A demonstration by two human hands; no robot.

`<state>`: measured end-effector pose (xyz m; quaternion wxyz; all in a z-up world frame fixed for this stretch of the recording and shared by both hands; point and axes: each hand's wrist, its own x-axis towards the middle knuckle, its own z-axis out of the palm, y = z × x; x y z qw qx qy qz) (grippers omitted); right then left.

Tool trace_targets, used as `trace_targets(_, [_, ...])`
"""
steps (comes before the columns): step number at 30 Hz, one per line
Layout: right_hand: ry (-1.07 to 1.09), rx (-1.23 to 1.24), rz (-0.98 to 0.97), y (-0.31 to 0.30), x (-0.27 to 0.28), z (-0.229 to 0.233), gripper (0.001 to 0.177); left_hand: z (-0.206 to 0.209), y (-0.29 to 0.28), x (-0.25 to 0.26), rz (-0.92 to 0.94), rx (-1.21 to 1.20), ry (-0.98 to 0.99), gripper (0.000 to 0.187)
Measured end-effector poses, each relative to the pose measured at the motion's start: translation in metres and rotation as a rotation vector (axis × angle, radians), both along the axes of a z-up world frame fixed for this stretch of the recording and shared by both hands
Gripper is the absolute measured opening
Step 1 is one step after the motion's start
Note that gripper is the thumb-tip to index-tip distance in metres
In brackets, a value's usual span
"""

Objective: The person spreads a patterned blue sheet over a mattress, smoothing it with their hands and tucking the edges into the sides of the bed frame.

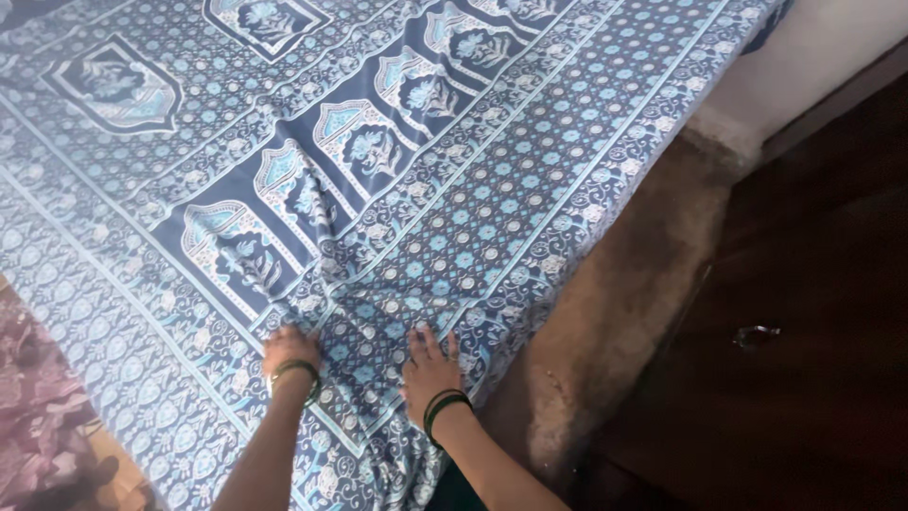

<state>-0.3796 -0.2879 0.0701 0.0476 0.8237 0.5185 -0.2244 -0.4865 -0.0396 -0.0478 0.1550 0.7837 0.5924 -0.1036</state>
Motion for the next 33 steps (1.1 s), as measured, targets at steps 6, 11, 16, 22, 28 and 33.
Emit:
trace_targets(6, [0.039,-0.152,0.031,0.011,-0.019,0.017,0.047,0.027,0.01,-0.023,-0.285,-0.055,0.243,0.052])
trace_targets(11, [-0.01,-0.206,0.014,0.014,-0.035,0.023,0.048,0.035,0.024,-0.058,-0.128,-0.169,0.101,0.04])
trace_targets(16, [0.102,-0.174,-0.162,0.031,-0.069,0.034,0.079,0.026,0.053,-0.08,0.163,-0.035,-0.047,0.066])
trace_targets(22, [0.179,0.003,-0.315,0.057,-0.125,0.024,0.069,-0.015,0.104,-0.106,0.108,-0.003,0.062,0.067])
trace_targets(28, [-0.004,0.251,-0.414,0.077,-0.167,-0.042,0.027,-0.056,0.14,-0.11,-0.256,-0.076,0.077,0.039])
trace_targets(33, [-0.112,0.234,-0.486,0.095,-0.182,-0.083,0.027,-0.045,0.158,-0.102,-0.552,-0.102,0.228,0.036])
